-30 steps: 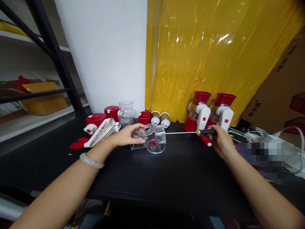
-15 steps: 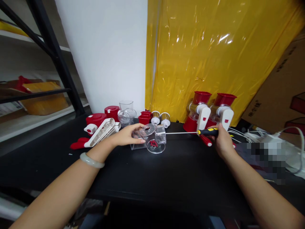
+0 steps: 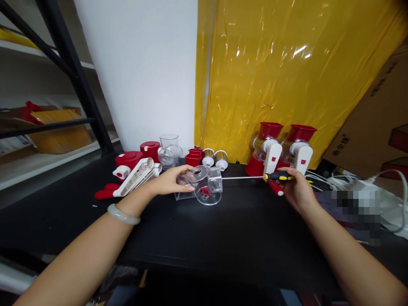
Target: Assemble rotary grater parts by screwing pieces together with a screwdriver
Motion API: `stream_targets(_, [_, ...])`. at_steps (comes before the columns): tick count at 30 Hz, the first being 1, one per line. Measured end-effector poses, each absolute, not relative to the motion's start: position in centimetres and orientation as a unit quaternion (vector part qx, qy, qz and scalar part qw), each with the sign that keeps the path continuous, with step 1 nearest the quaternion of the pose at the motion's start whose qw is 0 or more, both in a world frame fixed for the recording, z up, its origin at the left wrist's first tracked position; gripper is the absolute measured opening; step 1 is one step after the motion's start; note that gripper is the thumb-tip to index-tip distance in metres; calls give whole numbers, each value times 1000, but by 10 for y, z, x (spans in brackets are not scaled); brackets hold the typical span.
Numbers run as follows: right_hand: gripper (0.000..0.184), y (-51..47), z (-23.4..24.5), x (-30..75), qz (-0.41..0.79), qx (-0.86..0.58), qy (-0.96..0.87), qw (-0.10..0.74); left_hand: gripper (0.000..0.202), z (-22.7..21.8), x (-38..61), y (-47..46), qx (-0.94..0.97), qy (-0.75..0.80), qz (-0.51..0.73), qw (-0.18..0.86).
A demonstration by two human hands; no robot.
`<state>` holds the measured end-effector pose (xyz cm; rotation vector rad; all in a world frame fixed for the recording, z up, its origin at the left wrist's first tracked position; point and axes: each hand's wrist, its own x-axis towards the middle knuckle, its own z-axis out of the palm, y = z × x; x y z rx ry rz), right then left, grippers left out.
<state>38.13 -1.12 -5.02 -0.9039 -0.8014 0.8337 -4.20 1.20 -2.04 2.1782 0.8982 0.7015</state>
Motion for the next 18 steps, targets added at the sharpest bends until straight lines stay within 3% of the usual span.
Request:
stream_targets(6, [56,-8,-56,387,287,-492,-401,717,57,-21,-43,13,840,333,270,333])
stream_targets(9, [47,-6,-56,387,266,-506,-402,715,59,-20,-43,13,838,341,270,330])
stream_targets(14, [25,-9,-52,384,341,-455,-369,735,57,-19,-42,12,839,344,267,327])
stream_targets(18, [21,-12,-50,385,392,-400,-387,732,56,-20,-42,12,842,335,273,325])
